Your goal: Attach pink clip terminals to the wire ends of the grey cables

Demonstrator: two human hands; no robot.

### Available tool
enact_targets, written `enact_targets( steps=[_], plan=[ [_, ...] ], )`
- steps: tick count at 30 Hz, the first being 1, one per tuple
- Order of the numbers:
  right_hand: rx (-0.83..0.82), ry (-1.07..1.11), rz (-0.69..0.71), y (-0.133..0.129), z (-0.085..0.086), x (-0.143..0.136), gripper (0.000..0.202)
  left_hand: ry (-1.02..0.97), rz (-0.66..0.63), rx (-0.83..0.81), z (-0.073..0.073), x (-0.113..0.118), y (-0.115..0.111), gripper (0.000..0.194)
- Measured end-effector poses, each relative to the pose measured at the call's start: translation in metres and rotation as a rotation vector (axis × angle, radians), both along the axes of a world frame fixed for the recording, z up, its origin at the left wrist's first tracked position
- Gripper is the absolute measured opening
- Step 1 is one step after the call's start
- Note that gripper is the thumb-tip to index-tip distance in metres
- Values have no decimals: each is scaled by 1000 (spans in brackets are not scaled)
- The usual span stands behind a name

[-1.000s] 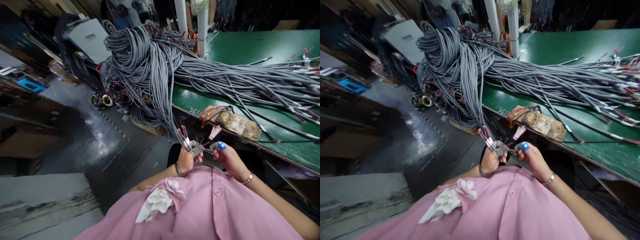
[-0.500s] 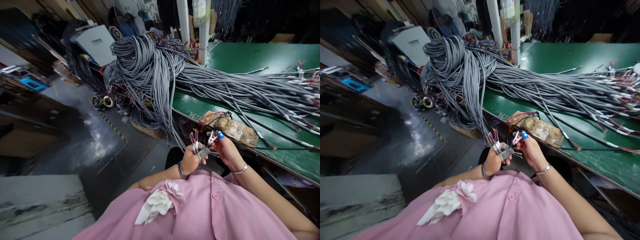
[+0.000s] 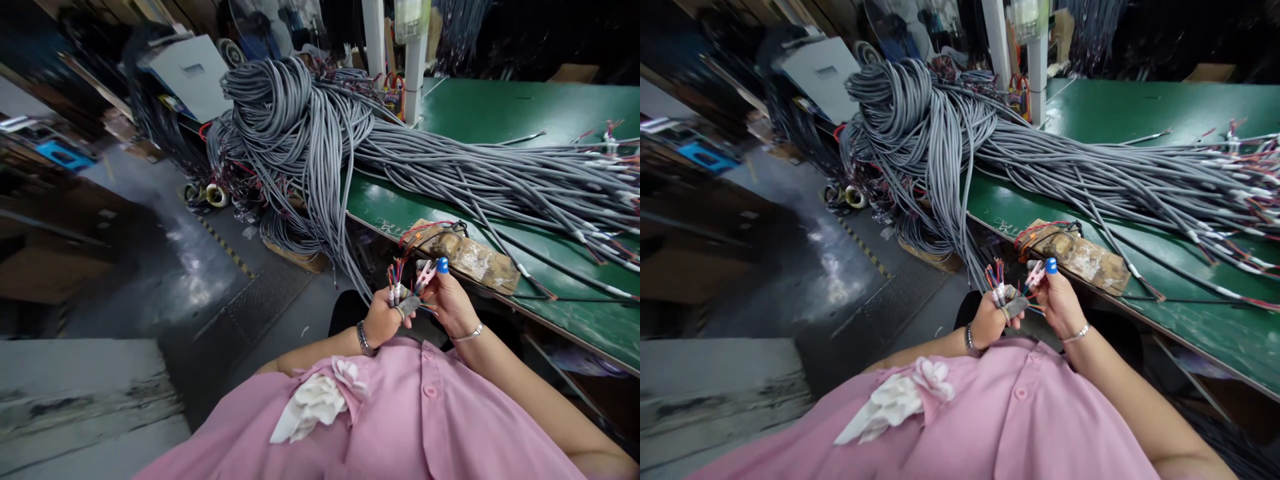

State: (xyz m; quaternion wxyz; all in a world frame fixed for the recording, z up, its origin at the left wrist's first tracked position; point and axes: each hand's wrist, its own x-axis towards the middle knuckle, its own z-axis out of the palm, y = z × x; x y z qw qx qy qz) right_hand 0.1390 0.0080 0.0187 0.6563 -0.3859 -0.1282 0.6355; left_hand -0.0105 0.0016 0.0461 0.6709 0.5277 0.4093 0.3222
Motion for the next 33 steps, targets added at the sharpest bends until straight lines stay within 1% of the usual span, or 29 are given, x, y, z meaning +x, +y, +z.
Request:
enact_targets(
  steps=[3, 8, 14, 17, 19, 22, 24, 26, 29, 33],
  plan=[
    [-3, 20, 18, -1, 0, 0, 43, 4, -1, 3, 0, -1, -1, 35],
    [-4, 79, 98, -6, 3, 1, 46, 10, -27, 8, -1, -3, 0, 36],
    [15, 104, 136, -8, -8, 7, 50, -14, -51, -15, 1, -9, -4, 37],
    [37, 110, 172, -10, -7, 8, 49, -44, -89, -58, 0, -14, -4, 36],
    [57, 86, 169, -12, -3, 8, 38, -80, -136, -110, -2, -16, -1, 36],
    [78, -11, 124, -15, 4, 6, 22, -161, -196, -246, -4, -17, 5, 38],
    [87, -70, 102, -16, 7, 4, 22, -217, -234, -324, -6, -15, 9, 41],
    [87, -94, 92, -16, 7, 3, 28, -258, -265, -365, -8, -13, 13, 43],
    [82, -89, 90, -15, 6, 3, 33, -284, -291, -387, -12, -10, 18, 42],
    [81, -86, 88, -15, 9, 4, 29, -294, -306, -393, -15, -7, 20, 37]
  ],
)
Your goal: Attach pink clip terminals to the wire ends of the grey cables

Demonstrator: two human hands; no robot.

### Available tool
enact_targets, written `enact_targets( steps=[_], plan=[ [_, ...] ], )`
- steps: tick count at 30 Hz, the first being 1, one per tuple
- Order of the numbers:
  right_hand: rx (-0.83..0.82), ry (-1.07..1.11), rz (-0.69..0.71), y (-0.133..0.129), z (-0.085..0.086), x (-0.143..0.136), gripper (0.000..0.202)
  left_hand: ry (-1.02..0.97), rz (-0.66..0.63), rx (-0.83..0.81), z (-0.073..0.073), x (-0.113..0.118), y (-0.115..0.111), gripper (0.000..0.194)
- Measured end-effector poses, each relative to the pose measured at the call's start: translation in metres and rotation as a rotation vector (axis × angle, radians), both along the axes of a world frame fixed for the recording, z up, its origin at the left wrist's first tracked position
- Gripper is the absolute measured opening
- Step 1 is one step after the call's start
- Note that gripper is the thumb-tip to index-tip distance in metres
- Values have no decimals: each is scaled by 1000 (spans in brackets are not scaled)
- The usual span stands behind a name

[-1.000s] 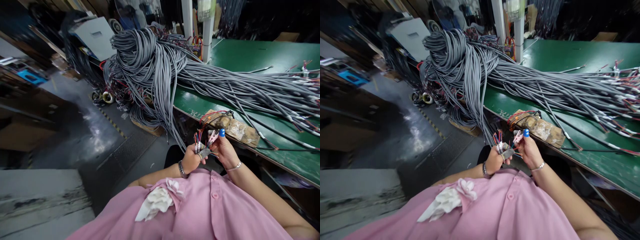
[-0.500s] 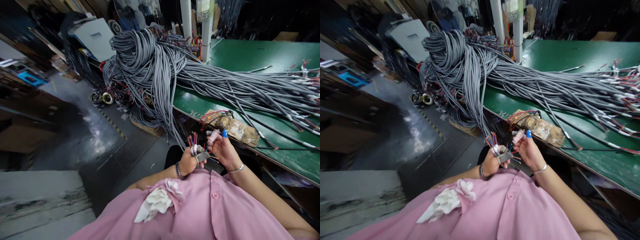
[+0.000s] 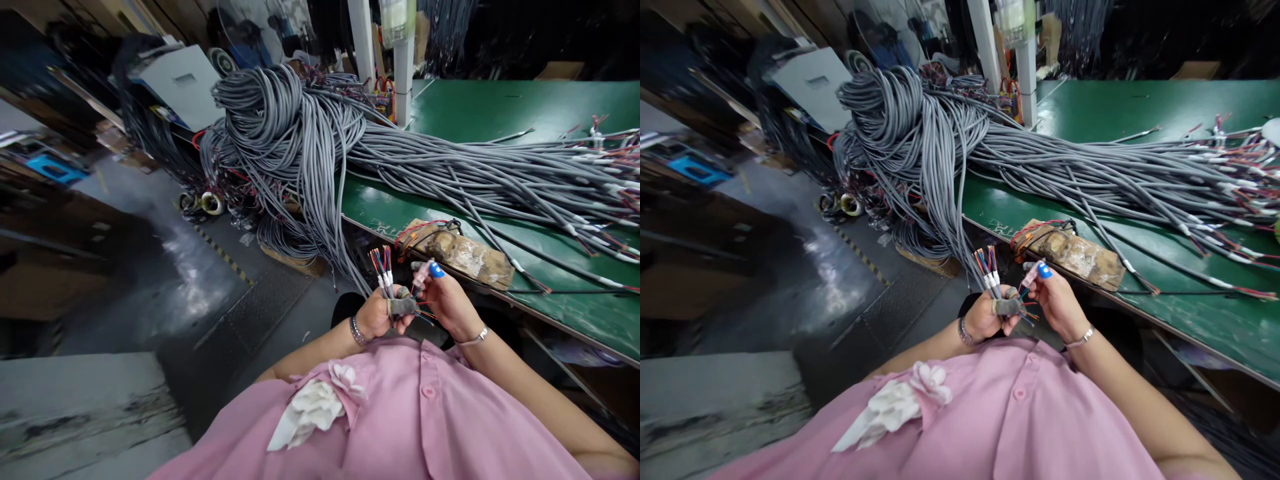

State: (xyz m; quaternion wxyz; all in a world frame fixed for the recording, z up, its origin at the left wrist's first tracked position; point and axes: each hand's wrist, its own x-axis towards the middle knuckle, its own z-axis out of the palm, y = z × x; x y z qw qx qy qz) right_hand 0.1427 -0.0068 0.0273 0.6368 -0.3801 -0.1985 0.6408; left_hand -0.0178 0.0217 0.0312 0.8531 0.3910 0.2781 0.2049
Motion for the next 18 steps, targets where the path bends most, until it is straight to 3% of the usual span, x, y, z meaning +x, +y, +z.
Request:
enact_targets(
  steps=[10, 18],
  plan=[
    [-69, -3, 15, 3, -8, -1, 48, 27, 7, -10, -2, 3, 2, 39],
    [-63, 0, -27, 7, 1, -5, 48, 75, 22, -2, -6, 6, 2, 40]
  ],
)
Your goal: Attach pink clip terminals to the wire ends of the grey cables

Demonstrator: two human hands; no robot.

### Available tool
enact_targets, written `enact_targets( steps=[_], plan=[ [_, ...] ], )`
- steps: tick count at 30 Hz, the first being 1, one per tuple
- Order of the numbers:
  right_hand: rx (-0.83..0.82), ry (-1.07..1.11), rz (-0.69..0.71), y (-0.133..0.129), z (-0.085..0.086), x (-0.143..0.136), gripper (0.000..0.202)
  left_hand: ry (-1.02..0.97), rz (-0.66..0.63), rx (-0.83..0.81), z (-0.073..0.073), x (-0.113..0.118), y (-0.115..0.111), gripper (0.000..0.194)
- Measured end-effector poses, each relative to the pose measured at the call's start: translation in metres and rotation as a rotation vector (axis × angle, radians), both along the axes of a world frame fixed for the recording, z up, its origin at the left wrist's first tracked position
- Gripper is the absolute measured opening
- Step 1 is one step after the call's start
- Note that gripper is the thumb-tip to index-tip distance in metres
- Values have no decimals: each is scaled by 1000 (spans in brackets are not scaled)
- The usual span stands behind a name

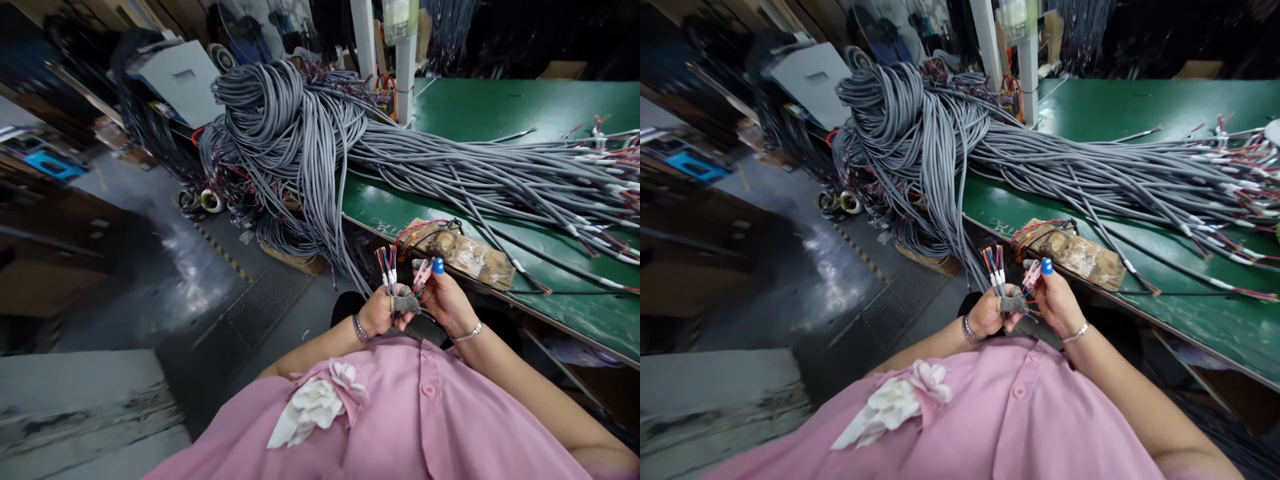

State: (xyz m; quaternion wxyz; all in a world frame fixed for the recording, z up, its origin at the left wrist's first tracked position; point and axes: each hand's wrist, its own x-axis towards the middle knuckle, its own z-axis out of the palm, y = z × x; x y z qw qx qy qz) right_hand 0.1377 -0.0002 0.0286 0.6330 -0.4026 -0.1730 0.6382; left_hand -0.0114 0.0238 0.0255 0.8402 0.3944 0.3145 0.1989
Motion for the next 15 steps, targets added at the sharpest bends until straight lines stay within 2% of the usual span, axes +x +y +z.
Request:
enact_targets(
  steps=[6, 10, 15],
  plan=[
    [-31, 112, 72, -3, -4, 4, 46, 5, 24, 39, 1, -3, -3, 38],
    [-28, 126, 111, -5, -2, 6, 43, 79, 18, 161, 7, -8, -11, 39],
    [8, 75, 160, -11, 0, 11, 37, 124, 121, 232, 11, -9, -19, 39]
  ],
)
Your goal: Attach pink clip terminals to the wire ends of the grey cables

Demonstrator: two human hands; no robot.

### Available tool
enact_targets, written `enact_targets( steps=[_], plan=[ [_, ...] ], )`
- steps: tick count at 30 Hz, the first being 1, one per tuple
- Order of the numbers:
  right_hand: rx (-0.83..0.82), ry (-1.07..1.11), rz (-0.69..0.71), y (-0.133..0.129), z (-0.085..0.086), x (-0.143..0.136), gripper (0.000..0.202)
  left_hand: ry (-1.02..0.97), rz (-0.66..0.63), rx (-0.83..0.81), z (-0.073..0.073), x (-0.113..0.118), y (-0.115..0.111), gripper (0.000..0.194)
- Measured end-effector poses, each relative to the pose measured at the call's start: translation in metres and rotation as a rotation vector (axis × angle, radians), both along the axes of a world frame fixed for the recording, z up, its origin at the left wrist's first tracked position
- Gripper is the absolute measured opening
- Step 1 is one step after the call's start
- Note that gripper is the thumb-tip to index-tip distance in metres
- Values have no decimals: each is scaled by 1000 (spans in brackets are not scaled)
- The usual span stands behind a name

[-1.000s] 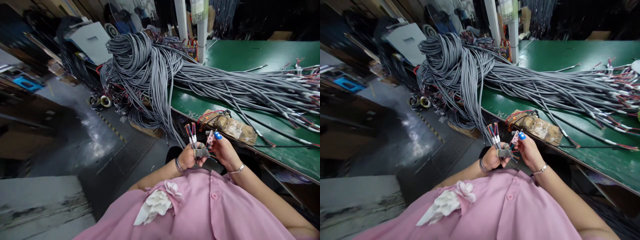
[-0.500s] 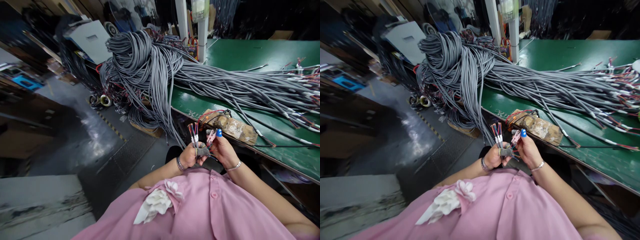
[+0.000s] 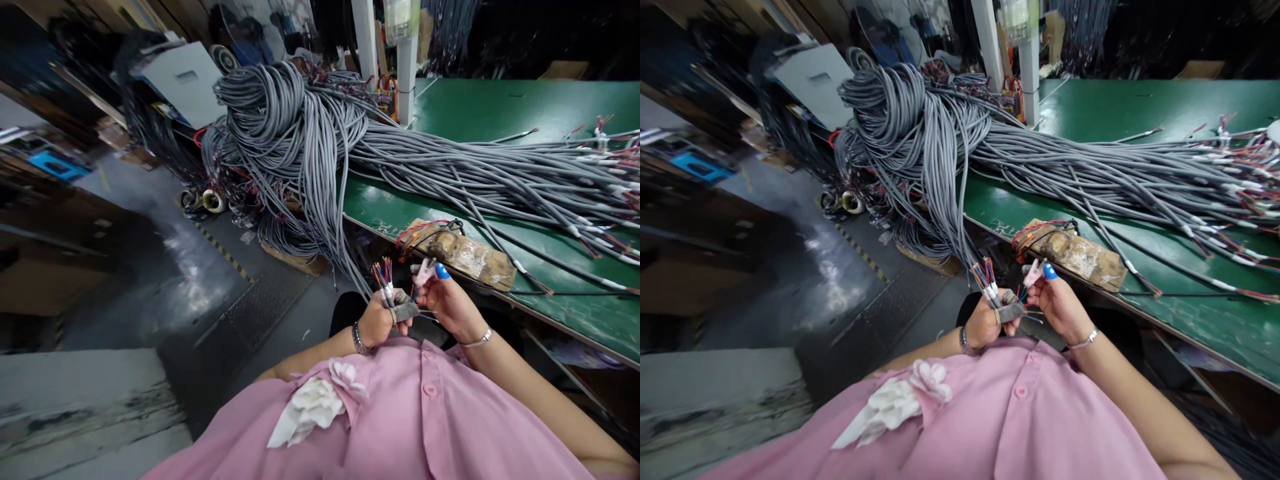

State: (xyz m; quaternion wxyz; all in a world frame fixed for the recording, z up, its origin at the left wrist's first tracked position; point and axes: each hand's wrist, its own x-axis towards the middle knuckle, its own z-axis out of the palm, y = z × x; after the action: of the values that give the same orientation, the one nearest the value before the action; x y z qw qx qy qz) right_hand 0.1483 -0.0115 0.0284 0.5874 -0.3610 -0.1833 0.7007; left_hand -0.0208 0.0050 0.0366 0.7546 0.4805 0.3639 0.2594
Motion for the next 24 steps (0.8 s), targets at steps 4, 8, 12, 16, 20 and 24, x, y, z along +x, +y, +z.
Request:
enact_targets(
  steps=[4, 8, 12, 16, 20, 24],
  plan=[
    [-45, -122, 142, -11, 1, 9, 38, 16, 64, 57, -1, 0, -1, 37],
    [21, -347, 239, -19, 8, 11, 27, 45, 67, 98, 0, 1, -4, 35],
    [91, -476, 206, -21, 10, 6, 22, 63, 60, 121, 4, 3, -7, 36],
    [121, -487, 180, -22, 9, 0, 19, 88, 11, 102, 6, 2, -7, 38],
    [145, -447, 225, -25, 14, -1, 19, 73, -99, 75, 5, -1, -4, 40],
    [181, -473, 200, -28, 19, -5, 17, 51, -89, 41, 5, -1, -3, 41]
  ],
)
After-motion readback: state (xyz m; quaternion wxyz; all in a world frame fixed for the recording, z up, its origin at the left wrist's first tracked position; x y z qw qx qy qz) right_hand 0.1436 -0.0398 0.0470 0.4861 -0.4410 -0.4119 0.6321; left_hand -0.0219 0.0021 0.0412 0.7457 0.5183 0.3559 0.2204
